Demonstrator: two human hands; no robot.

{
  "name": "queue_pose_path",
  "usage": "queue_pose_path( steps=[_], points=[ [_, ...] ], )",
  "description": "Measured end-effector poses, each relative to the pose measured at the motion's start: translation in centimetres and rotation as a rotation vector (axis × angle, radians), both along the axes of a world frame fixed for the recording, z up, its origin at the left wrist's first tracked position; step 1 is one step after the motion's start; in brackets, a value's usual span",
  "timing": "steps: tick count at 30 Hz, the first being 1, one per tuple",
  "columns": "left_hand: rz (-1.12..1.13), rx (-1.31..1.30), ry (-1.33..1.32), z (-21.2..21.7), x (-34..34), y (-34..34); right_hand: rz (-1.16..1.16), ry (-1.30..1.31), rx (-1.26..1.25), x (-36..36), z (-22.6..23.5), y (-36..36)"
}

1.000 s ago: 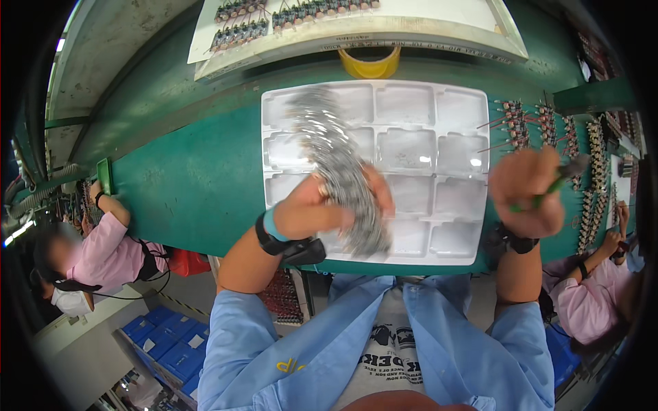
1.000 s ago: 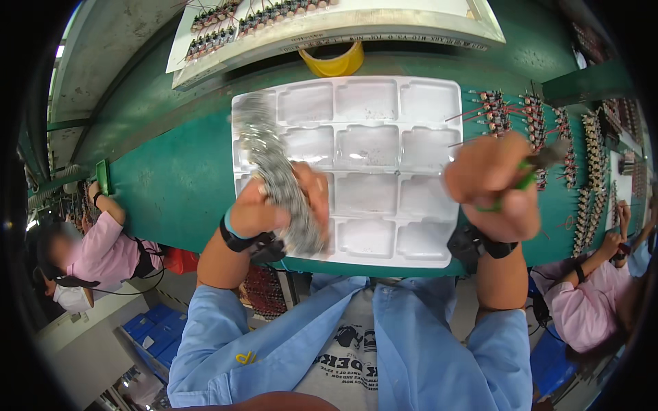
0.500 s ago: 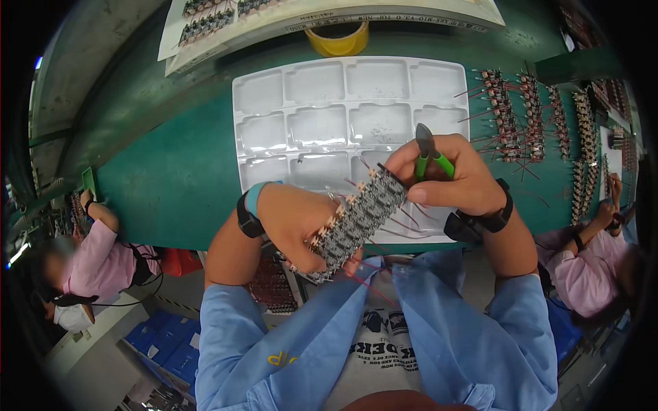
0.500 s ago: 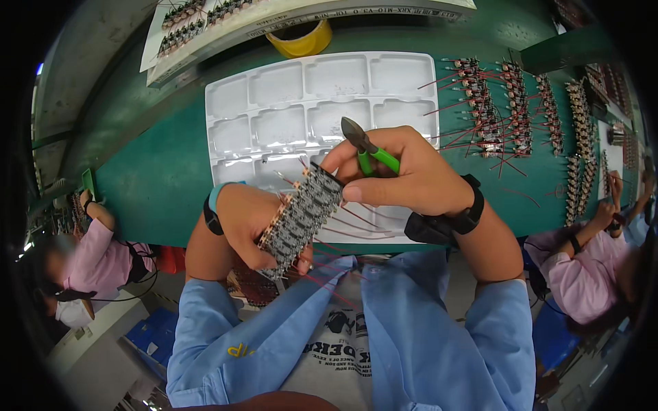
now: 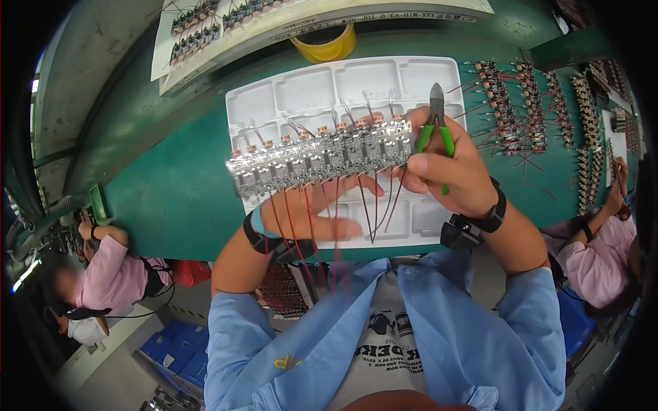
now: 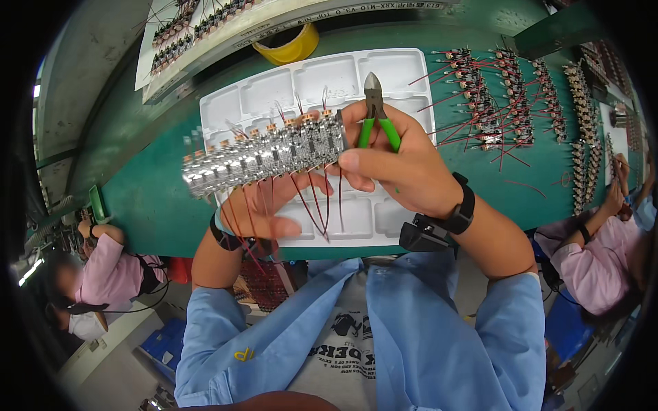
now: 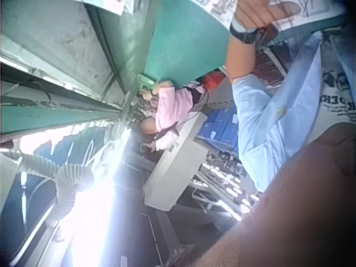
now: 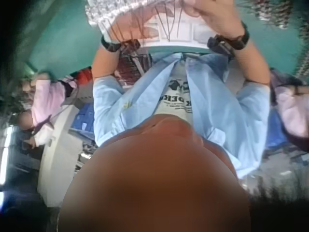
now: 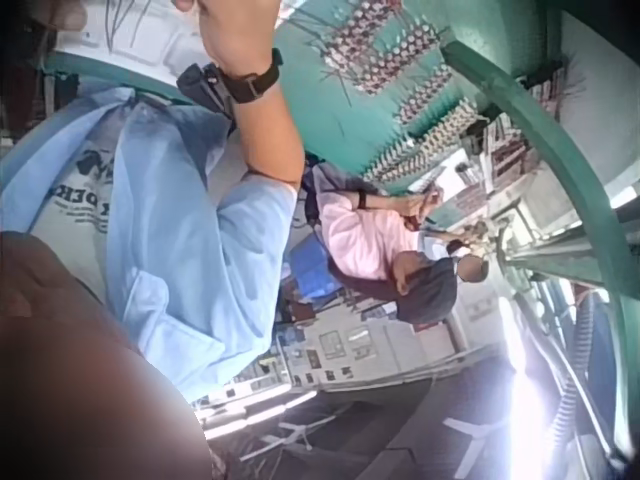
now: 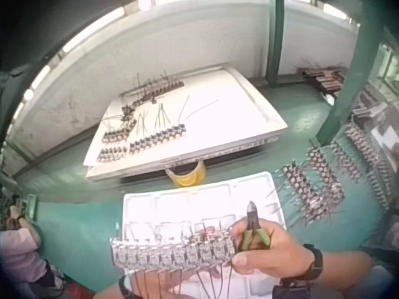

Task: Trimming excess wire leads from electronic components using pliers at an assembly station.

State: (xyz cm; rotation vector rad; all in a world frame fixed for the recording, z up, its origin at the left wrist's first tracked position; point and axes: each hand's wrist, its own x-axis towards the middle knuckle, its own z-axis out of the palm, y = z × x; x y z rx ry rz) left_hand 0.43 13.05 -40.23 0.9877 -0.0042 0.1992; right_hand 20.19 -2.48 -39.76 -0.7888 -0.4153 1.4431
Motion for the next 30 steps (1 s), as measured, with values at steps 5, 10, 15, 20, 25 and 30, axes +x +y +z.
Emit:
queue_pose_path(
  steps=[5,10,15,20,25,30],
  points=[
    [0.22,0.242,0.286,-0.1,-0.2,-0.6,-0.032,-0.562,-0.029,-1.2,0.1,0.2],
    [0.382,-0.023,0.316,2.0,0.2,-1.2,-0.114,-0.407,0.007,0.4,1.8,0.4],
    [0.34,0.007,0.358,2.7,-0.4,-0.5,0.22,-0.918,-0.163,2.6,4.3,0.0],
    [0.369,0.175,0.342,2.1,-0.6,0.3,0.136,-1.379,0.004,2.0,5.8,0.8],
    [0.474,0.111,0.333,1.7,-0.6,0.0,0.013,-1.521,-0.168,0.4,7.0,1.0],
    [0.47,0.032,0.263,2.3,-0.6,0.0,-0.161,-1.879,0.301,2.2,4.9,2.5]
  ],
)
